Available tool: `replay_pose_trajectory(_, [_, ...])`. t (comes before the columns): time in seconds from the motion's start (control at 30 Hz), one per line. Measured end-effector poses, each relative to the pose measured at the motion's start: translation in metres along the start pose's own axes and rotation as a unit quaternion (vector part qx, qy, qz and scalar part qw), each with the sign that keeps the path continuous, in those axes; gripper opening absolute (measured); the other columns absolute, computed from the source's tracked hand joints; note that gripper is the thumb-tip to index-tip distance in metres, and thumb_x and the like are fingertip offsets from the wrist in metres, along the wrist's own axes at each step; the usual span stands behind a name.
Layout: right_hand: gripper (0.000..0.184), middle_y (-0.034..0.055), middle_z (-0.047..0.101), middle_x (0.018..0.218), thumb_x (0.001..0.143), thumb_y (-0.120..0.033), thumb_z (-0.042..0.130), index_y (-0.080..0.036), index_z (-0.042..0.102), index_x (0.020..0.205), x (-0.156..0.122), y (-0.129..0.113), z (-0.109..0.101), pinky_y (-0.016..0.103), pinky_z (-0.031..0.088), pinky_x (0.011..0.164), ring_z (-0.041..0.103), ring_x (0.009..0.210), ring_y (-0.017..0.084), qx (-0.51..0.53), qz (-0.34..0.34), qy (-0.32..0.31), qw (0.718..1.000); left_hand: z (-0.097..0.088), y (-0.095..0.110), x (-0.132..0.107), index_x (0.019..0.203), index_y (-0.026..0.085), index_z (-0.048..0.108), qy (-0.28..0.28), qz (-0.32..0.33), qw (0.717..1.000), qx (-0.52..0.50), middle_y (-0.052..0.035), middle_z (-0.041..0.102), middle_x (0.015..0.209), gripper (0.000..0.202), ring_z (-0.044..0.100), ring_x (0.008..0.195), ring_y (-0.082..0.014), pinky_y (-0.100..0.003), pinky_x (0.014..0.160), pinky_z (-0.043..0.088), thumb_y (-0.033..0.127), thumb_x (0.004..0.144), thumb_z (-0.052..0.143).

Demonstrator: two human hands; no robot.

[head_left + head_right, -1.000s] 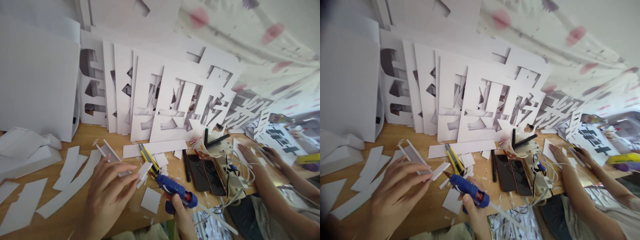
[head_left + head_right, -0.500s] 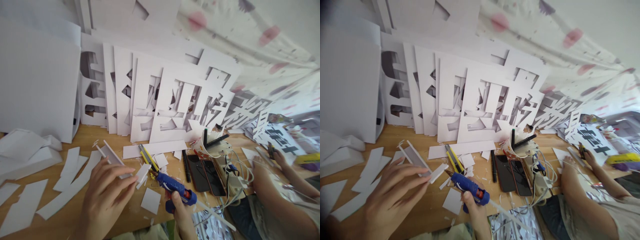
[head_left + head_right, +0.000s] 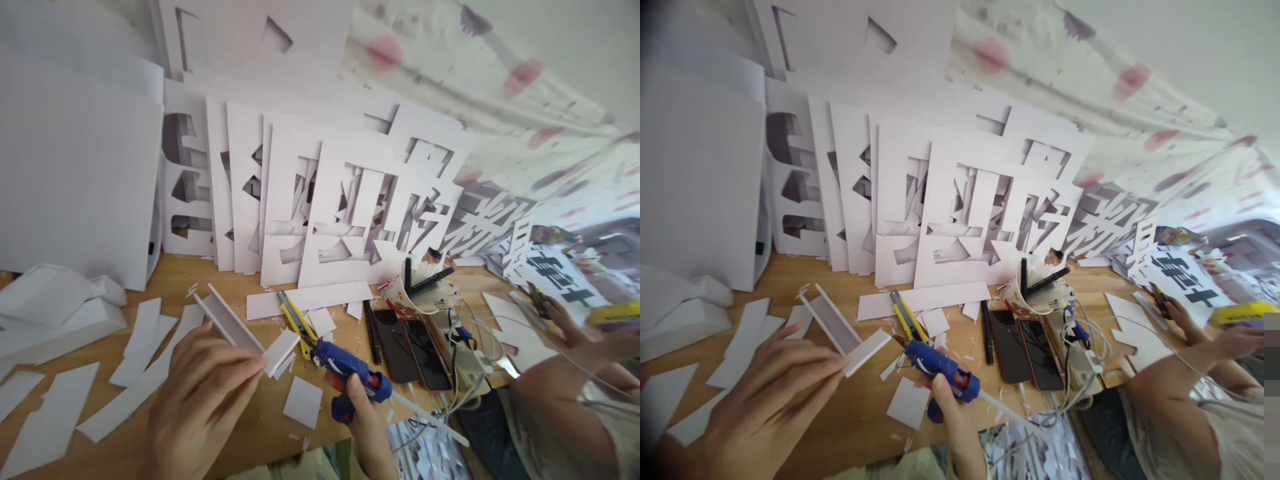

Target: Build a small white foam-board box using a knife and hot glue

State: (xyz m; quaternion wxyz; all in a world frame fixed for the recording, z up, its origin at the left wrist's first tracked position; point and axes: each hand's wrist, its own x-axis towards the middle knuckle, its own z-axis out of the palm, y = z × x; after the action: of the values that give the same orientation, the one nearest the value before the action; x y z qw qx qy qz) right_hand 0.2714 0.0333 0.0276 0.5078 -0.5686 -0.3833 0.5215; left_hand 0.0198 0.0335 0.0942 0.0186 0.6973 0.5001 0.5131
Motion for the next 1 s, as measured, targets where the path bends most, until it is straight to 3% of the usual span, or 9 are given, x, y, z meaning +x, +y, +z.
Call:
replay_pose_trajectory(0.07, [0.054, 0.0082, 0.077, 0.073, 0.077, -0.073, 0.081, -0.021, 0.079, 0.091, -0.001, -0.007, 0.005, 0.026, 0.04, 0.04, 0.061, 0.051, 0.018, 0.055, 0.034, 0.005, 0.998, 0.002, -0.003, -0.003, 0.098, 0.025, 0.073, 0.007, -0.015, 1.0, -0.026, 0.0037, 0.073, 0.085, 0.018, 0.069, 0.078, -0.0139, -0.035, 0.108, 0.048, 0.009, 0.09, 0.07])
replay_pose_trajectory(0.27, [0.059, 0.0039, 0.068, 0.057, 0.076, -0.081, 0.075, -0.023, 0.075, 0.067, -0.004, -0.023, 0.018, 0.03, 0.05, 0.056, 0.062, 0.055, 0.019, 0.11, 0.016, -0.024, 0.993, 0.017, -0.011, -0.014, 0.093, 0.03, 0.075, 0.021, -0.121, 0.987, -0.107, 0.0056, 0.077, 0.087, 0.014, 0.073, 0.086, -0.0136, -0.024, 0.102, 0.053, 0.017, 0.088, 0.074])
replay_pose_trajectory(0.4, [0.057, 0.0019, 0.064, 0.051, 0.071, -0.077, 0.082, -0.021, 0.075, 0.068, -0.004, -0.027, 0.023, 0.025, 0.041, 0.049, 0.055, 0.048, 0.015, 0.136, 0.047, -0.015, 0.989, 0.023, -0.008, -0.018, 0.086, 0.03, 0.078, 0.038, -0.221, 0.956, -0.191, 0.0048, 0.079, 0.086, 0.007, 0.076, 0.09, -0.014, -0.018, 0.093, 0.058, 0.024, 0.084, 0.08])
replay_pose_trajectory(0.5, [0.055, 0.0022, 0.064, 0.05, 0.069, -0.075, 0.084, -0.021, 0.073, 0.065, -0.004, -0.028, 0.027, 0.028, 0.045, 0.051, 0.055, 0.047, 0.016, 0.151, 0.056, -0.017, 0.987, 0.024, -0.007, -0.019, 0.081, 0.029, 0.079, 0.036, -0.268, 0.935, -0.229, 0.0033, 0.08, 0.085, 0.005, 0.078, 0.092, -0.015, -0.016, 0.089, 0.059, 0.026, 0.08, 0.083])
replay_pose_trajectory(0.6, [0.054, 0.004, 0.066, 0.052, 0.068, -0.075, 0.084, -0.021, 0.078, 0.068, -0.005, -0.029, 0.029, 0.032, 0.053, 0.06, 0.061, 0.053, 0.019, 0.15, 0.065, -0.021, 0.986, 0.024, -0.008, -0.022, 0.08, 0.029, 0.08, 0.032, -0.281, 0.928, -0.241, 0.0022, 0.08, 0.085, 0.005, 0.078, 0.094, -0.0155, -0.016, 0.091, 0.059, 0.026, 0.078, 0.084])
replay_pose_trajectory(0.77, [0.064, 0.0048, 0.067, 0.052, 0.07, -0.081, 0.078, -0.02, 0.085, 0.088, -0.002, -0.026, 0.023, 0.032, 0.051, 0.055, 0.06, 0.049, 0.019, 0.132, 0.059, -0.048, 0.988, 0.025, -0.012, -0.03, 0.088, 0.031, 0.082, 0.03, -0.293, 0.921, -0.256, 0.0012, 0.082, 0.093, 0.012, 0.078, 0.104, -0.0169, -0.014, 0.094, 0.058, 0.029, 0.077, 0.086])
replay_pose_trajectory(0.87, [0.065, 0.0048, 0.066, 0.051, 0.068, -0.082, 0.079, -0.019, 0.084, 0.086, -0.001, -0.025, 0.02, 0.03, 0.046, 0.05, 0.056, 0.045, 0.017, 0.129, 0.063, -0.057, 0.988, 0.026, -0.014, -0.034, 0.088, 0.029, 0.082, 0.025, -0.298, 0.916, -0.266, 0.0002, 0.081, 0.094, 0.011, 0.077, 0.104, -0.018, -0.018, 0.096, 0.059, 0.028, 0.078, 0.086])
replay_pose_trajectory(1.0, [0.064, 0.0042, 0.065, 0.051, 0.064, -0.08, 0.083, -0.018, 0.081, 0.079, -0.005, -0.03, 0.024, 0.028, 0.043, 0.048, 0.058, 0.046, 0.017, 0.155, 0.077, -0.016, 0.985, 0.027, -0.014, -0.035, 0.082, 0.027, 0.08, 0.019, -0.301, 0.911, -0.281, -0.0015, 0.078, 0.091, 0.005, 0.077, 0.097, -0.02, -0.025, 0.093, 0.063, 0.028, 0.08, 0.085])
